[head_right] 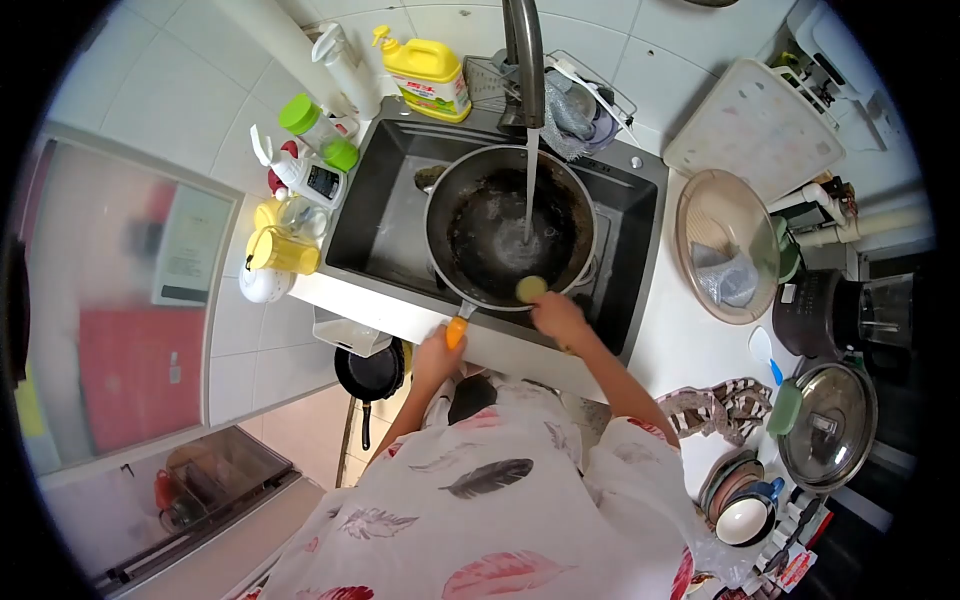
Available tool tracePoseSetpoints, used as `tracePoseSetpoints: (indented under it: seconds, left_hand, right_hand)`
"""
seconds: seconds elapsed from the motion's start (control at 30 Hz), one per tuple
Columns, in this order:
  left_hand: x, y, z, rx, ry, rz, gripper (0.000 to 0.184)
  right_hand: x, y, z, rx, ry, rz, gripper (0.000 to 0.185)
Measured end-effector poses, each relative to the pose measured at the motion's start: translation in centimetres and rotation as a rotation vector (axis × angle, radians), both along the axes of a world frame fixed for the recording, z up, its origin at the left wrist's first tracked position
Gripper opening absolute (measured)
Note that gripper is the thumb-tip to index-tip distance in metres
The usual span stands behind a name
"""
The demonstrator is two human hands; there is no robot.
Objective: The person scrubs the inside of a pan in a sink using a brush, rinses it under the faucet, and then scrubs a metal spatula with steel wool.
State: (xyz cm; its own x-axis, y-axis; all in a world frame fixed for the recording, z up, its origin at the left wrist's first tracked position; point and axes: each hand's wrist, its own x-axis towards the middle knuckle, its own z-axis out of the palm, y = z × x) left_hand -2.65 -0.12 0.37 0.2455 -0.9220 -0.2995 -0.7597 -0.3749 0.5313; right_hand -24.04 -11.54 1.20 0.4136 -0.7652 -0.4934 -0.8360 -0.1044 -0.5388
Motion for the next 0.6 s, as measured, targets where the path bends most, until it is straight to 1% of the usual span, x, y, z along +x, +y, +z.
tracePoseSetpoints:
  seconds: [0.03, 0.07, 0.1, 0.13, 0.17, 0.2, 0.27, 0.33, 0.37, 0.43, 0.47, 0.53, 0.6]
  left_hand:
    - [0.0, 0.0, 0.2, 0.004, 0.008, 0.014, 0.031]
    - [0.0, 0.0, 0.4, 0.002, 0.007, 0.02, 0.031]
    - [0.0, 0.0, 0.5, -0.006, 0.006, 0.024, 0.031]
    - [-0.1, -0.1, 0.6, -0.013, 0.008, 0.028, 0.031]
    - [-0.2, -0.1, 0.5, -0.012, 0.011, 0.032, 0.031]
    - [-0.1, 0.0, 0.4, -0.008, 0.012, 0.024, 0.031]
    - [-0.1, -0.1, 0.1, -0.004, 0.015, 0.014, 0.03]
    - [0.1, -0.1, 0.0, 0.026, -0.013, 0.007, 0.039]
    - [0.0, 0.0, 0.1, 0.027, -0.015, 0.013, 0.039]
    - [-0.1, 0.0, 0.4, -0.027, 0.012, 0.031, 0.03]
    - [0.0, 0.0, 0.4, -0.026, 0.006, 0.04, 0.03]
    - [-0.1, 0.0, 0.5, -0.035, 0.025, 0.037, 0.031]
    - [-0.2, -0.1, 0.7, -0.015, 0.021, 0.047, 0.031]
  right_hand:
    - [-0.7, -0.7, 0.0, -0.111, 0.204, -0.025, 0.026]
    - [-1.8, -1.4, 0.3, -0.221, 0.307, -0.075, 0.018]
    - [-2.5, -2.8, 0.9, -0.289, 0.426, -0.076, 0.016]
    - [-3.3, -4.3, 0.7, -0.371, 0.426, -0.069, 0.015]
    - [-3.7, -6.0, 0.5, -0.375, 0.429, -0.09, 0.014]
    - [-3.9, -7.4, -0.5, -0.468, 0.397, -0.079, 0.015]
    - [-2.5, -12.2, -4.8, -0.491, 0.401, -0.02, 0.016]
    - [0.8, -14.1, -6.7, -0.504, 0.334, -0.092, 0.017]
    - [2.5, -14.7, -6.5, -0.383, 0.24, -0.1, 0.017]
    - [6.0, -14.8, -8.0, -0.402, 0.046, -0.196, 0.018]
    - [7.8, -14.7, -8.4, -0.402, -0.029, -0.243, 0.022]
    - [10.2, -13.8, -8.3, -0.356, -0.216, -0.095, 0.032]
    - [11.9, -11.8, -7.9, -0.269, -0.224, 0.0, 0.037]
